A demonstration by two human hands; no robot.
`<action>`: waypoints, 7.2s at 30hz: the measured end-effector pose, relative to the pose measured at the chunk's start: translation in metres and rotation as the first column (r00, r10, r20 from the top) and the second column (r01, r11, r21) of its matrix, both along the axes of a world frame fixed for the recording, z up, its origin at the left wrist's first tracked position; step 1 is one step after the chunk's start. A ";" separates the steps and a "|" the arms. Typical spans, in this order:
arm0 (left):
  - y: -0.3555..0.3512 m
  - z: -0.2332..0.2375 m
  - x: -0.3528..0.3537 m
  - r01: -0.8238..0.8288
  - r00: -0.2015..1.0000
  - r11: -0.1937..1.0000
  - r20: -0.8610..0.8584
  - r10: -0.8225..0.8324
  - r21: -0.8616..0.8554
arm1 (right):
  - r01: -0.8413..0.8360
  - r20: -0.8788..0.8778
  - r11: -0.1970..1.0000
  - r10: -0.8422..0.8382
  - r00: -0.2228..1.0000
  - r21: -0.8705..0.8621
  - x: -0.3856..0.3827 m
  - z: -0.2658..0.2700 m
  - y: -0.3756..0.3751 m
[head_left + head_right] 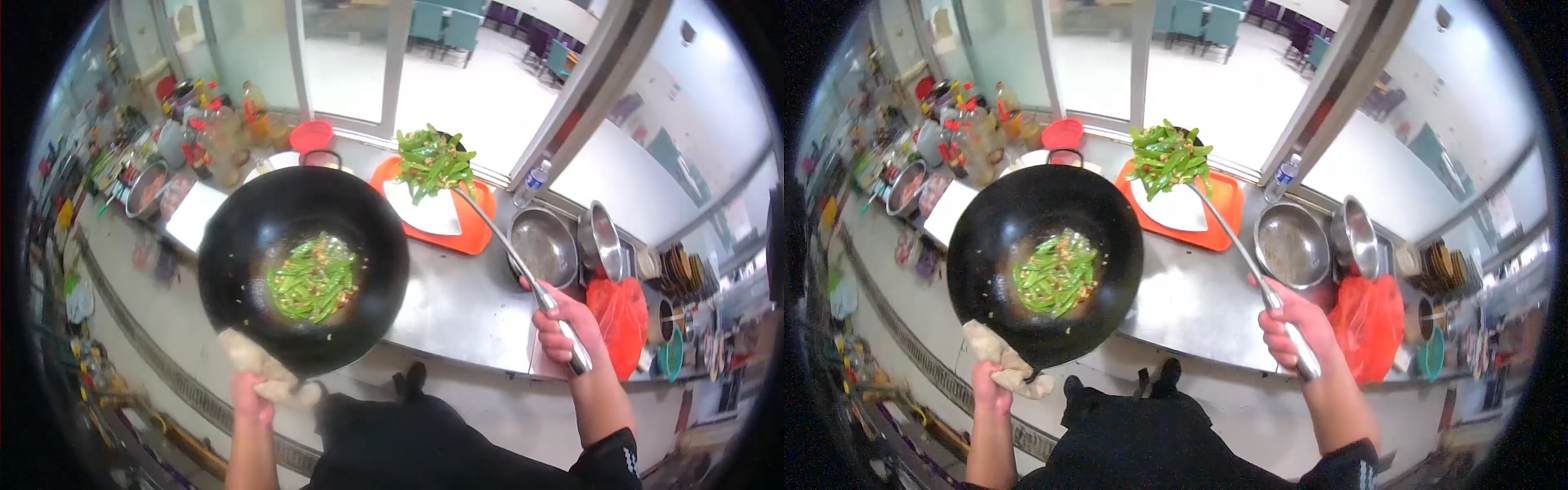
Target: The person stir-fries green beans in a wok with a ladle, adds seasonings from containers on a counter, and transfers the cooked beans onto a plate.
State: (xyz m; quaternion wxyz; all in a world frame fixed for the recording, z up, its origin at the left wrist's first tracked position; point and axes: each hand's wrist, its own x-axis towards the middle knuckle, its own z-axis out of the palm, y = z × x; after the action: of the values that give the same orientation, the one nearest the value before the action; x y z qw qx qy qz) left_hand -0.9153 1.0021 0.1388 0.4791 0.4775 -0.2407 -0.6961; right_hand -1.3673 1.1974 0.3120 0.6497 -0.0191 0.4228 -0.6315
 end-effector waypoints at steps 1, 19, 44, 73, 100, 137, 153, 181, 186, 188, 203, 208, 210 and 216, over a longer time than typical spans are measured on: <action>0.012 -0.001 0.002 -0.039 0.999 0.999 -0.015 0.039 0.023 | -0.034 0.007 0.999 0.034 0.999 0.011 -0.021 -0.010 -0.011; 0.158 0.028 -0.041 -0.373 0.914 0.914 -0.106 0.391 0.160 | -0.212 -0.797 0.894 0.447 0.406 0.394 -0.136 -0.184 -0.090; 0.236 -0.015 -0.124 -0.101 0.995 0.980 0.008 0.101 0.174 | -0.123 -0.763 0.809 0.475 -0.438 0.574 -0.164 -0.131 -0.072; 0.251 -0.044 -0.203 0.034 0.992 0.997 0.119 -0.042 0.064 | -0.241 -0.572 0.550 0.573 -0.587 0.799 -0.099 -0.098 0.191; 0.270 -0.056 -0.180 -0.087 0.994 0.990 0.078 0.078 0.113 | -0.506 0.250 0.852 0.466 0.849 0.131 -0.105 -0.054 0.156; 0.291 -0.033 -0.212 -0.224 0.968 0.960 0.156 0.198 0.168 | -0.262 -0.658 0.723 0.338 -0.672 0.639 -0.227 -0.160 -0.131; 0.297 -0.061 -0.200 -0.219 0.967 0.964 0.163 0.195 0.149 | -0.187 -0.539 0.721 0.295 -0.789 0.668 -0.227 -0.157 -0.142; 0.278 -0.042 -0.205 -0.200 0.979 0.959 0.091 0.185 0.203 | -0.521 -0.795 0.769 0.552 0.251 0.370 -0.189 -0.082 -0.016; 0.263 -0.039 -0.224 -0.193 0.980 0.963 0.074 0.182 0.188 | -0.418 -0.748 0.622 0.503 -0.434 0.661 -0.167 -0.088 0.074; 0.258 -0.034 -0.233 -0.202 0.979 0.963 0.057 0.194 0.180 | -0.333 -0.630 0.583 0.433 -0.645 0.741 -0.156 -0.129 0.092; 0.246 -0.075 -0.225 -0.076 0.974 0.997 0.215 0.078 -0.018 | -0.154 -0.455 0.563 0.444 -0.772 0.812 -0.122 -0.126 0.143; 0.255 -0.065 -0.230 0.021 0.937 0.996 0.350 0.011 -0.085 | -0.292 -0.498 0.418 0.569 -0.654 0.860 -0.113 -0.075 0.178; 0.263 -0.066 -0.232 0.071 0.906 0.993 0.423 -0.026 -0.092 | -0.222 -0.498 0.463 0.648 -0.577 0.858 -0.095 -0.082 0.189; 0.285 -0.059 -0.247 0.292 0.790 0.941 0.597 -0.138 -0.169 | -0.302 -0.596 0.553 0.800 -0.068 0.777 -0.053 -0.079 0.197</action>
State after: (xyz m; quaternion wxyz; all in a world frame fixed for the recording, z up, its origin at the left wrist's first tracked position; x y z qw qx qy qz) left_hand -1.1620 1.2874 0.0801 0.3570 0.5700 -0.5141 -0.5324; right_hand -1.4199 1.3946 0.2331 0.4423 -0.4314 0.7855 -0.0352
